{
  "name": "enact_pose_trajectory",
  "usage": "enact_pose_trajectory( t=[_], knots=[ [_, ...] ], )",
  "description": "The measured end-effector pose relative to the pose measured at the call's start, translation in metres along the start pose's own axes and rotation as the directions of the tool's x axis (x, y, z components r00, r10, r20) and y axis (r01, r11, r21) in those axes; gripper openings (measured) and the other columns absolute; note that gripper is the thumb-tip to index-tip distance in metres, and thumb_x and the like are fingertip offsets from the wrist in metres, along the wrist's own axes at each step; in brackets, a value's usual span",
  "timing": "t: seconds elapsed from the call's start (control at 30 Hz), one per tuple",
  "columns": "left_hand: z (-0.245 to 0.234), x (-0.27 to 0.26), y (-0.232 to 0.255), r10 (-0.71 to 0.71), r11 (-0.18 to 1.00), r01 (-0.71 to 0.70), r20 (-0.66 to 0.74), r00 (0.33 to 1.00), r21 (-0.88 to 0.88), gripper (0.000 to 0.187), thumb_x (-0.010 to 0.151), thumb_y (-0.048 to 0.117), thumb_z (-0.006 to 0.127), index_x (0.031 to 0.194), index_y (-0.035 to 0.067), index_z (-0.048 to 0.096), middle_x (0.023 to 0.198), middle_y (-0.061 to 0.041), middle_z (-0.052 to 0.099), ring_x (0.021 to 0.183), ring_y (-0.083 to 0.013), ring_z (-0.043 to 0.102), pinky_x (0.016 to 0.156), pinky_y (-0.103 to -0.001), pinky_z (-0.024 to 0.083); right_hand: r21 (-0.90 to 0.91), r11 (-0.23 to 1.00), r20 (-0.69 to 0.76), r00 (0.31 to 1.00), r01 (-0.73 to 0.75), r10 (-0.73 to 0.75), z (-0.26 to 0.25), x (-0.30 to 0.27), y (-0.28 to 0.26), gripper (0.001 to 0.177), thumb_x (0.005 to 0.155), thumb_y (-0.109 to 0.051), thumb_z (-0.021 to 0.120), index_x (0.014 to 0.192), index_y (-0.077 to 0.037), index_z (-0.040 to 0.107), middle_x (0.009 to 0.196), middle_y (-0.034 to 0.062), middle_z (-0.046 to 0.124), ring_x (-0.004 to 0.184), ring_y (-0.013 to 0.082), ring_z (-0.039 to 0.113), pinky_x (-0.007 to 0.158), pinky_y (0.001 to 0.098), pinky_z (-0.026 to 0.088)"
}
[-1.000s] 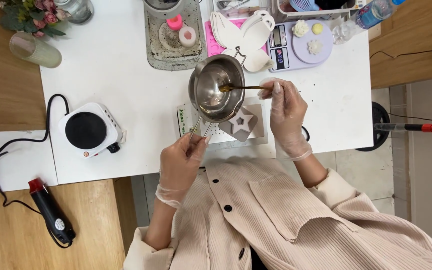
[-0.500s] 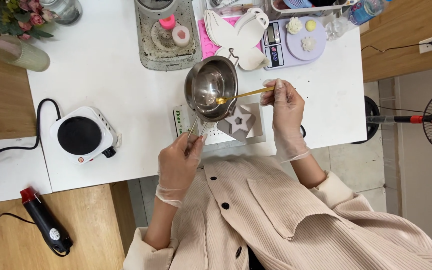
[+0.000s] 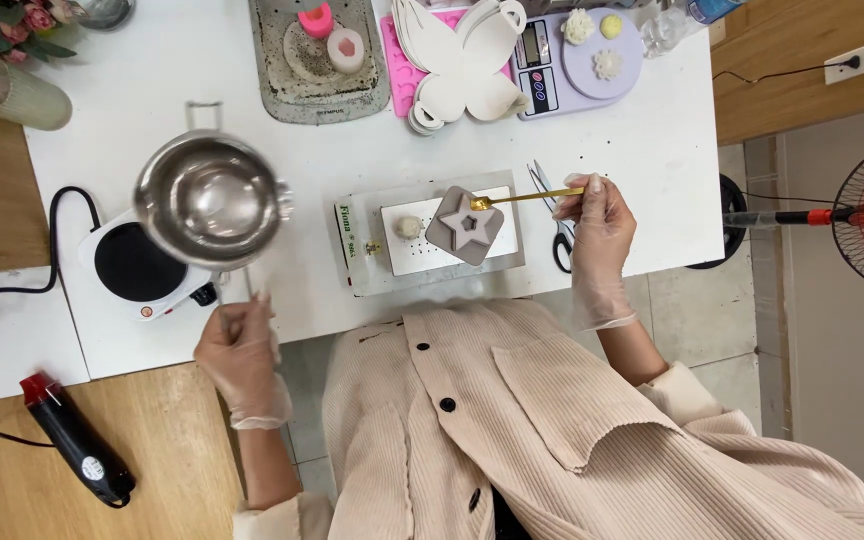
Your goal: The recorder uses a heat gun to melt wax in a pot and then pours it into a star-shaped mold to create decorative candle elements.
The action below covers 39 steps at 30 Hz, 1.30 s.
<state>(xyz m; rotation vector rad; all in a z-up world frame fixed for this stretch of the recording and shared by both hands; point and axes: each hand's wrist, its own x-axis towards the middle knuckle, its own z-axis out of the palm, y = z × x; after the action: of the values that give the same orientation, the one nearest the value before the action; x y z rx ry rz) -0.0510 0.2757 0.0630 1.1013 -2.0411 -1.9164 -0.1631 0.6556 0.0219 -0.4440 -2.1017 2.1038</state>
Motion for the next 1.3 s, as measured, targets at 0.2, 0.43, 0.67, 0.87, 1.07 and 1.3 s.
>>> enact_pose_trajectory(
  t=[0.2, 0.43, 0.67, 0.87, 1.07, 1.3],
  knots=[
    [-0.053, 0.019, -0.054, -0.008, 0.994, -0.024, -0.303, 0.953, -0.103, 0.030, 0.097, 0.011, 0.077, 0.074, 0.007, 0.058, 0.063, 0.001, 0.058, 0.044, -0.0036, 0.039, 0.038, -0.023, 0.026, -0.015, 1.000, 0.037, 0.999, -0.013, 0.013, 0.000, 0.002, 0.005, 0.033, 0.115, -0.029, 0.051, 0.108, -0.002, 0.068, 0.082, 0.0011, 0.062, 0.075, 0.0090, 0.059, 0.073, 0.0252, 0.054],
    [-0.076, 0.045, -0.111, -0.048, 0.984, -0.018, -0.354, 0.934, -0.179, 0.031, 0.095, 0.009, 0.078, 0.072, 0.008, 0.057, 0.064, -0.001, 0.059, 0.044, -0.0040, 0.041, 0.038, -0.022, 0.030, -0.021, 1.000, 0.035, 0.999, -0.001, 0.002, -0.002, 0.006, 0.006, 0.032, 0.116, -0.031, 0.053, 0.109, -0.003, 0.066, 0.083, 0.0022, 0.064, 0.076, 0.0098, 0.061, 0.074, 0.0256, 0.055],
    [-0.072, 0.060, -0.121, -0.032, 0.979, -0.030, -0.296, 0.955, -0.204, 0.029, 0.095, 0.010, 0.076, 0.074, 0.008, 0.057, 0.070, 0.000, 0.065, 0.046, -0.0042, 0.045, 0.038, -0.022, 0.030, -0.016, 1.000, 0.006, 1.000, 0.016, -0.016, -0.006, 0.007, 0.009, 0.032, 0.115, -0.031, 0.052, 0.108, -0.003, 0.066, 0.082, 0.0021, 0.064, 0.075, 0.0097, 0.061, 0.072, 0.0259, 0.056],
    [-0.073, 0.059, -0.108, -0.006, 0.995, -0.031, -0.355, 0.935, -0.097, 0.028, 0.099, 0.016, 0.081, 0.082, 0.006, 0.061, 0.069, 0.000, 0.058, 0.052, -0.0059, 0.047, 0.045, -0.021, 0.036, -0.020, 0.999, -0.006, 0.999, 0.037, -0.037, 0.001, 0.003, 0.007, 0.032, 0.113, -0.031, 0.052, 0.106, -0.003, 0.066, 0.082, 0.0018, 0.064, 0.074, 0.0095, 0.061, 0.072, 0.0253, 0.055],
    [-0.076, 0.054, -0.105, 0.099, 0.984, -0.019, -0.457, 0.884, 0.176, 0.040, 0.096, 0.027, 0.083, 0.115, 0.003, 0.057, 0.089, -0.003, 0.059, 0.079, -0.0104, 0.059, 0.069, -0.025, 0.053, -0.045, 0.991, 0.036, 0.992, 0.125, -0.124, 0.006, -0.002, 0.004, 0.033, 0.115, -0.029, 0.049, 0.106, -0.002, 0.066, 0.082, 0.0018, 0.063, 0.075, 0.0090, 0.060, 0.074, 0.0256, 0.054],
    [-0.071, 0.030, -0.076, 0.621, 0.640, -0.112, -0.425, 0.659, 0.760, 0.047, 0.114, 0.035, 0.074, 0.134, -0.001, 0.053, 0.120, -0.012, 0.057, 0.110, -0.0229, 0.059, 0.100, -0.046, 0.051, -0.066, 0.979, 0.069, 0.980, 0.193, -0.188, 0.014, -0.007, 0.001, 0.031, 0.117, -0.027, 0.047, 0.108, -0.002, 0.063, 0.094, 0.0034, 0.065, 0.080, 0.0091, 0.060, 0.077, 0.0268, 0.055]
  ],
)
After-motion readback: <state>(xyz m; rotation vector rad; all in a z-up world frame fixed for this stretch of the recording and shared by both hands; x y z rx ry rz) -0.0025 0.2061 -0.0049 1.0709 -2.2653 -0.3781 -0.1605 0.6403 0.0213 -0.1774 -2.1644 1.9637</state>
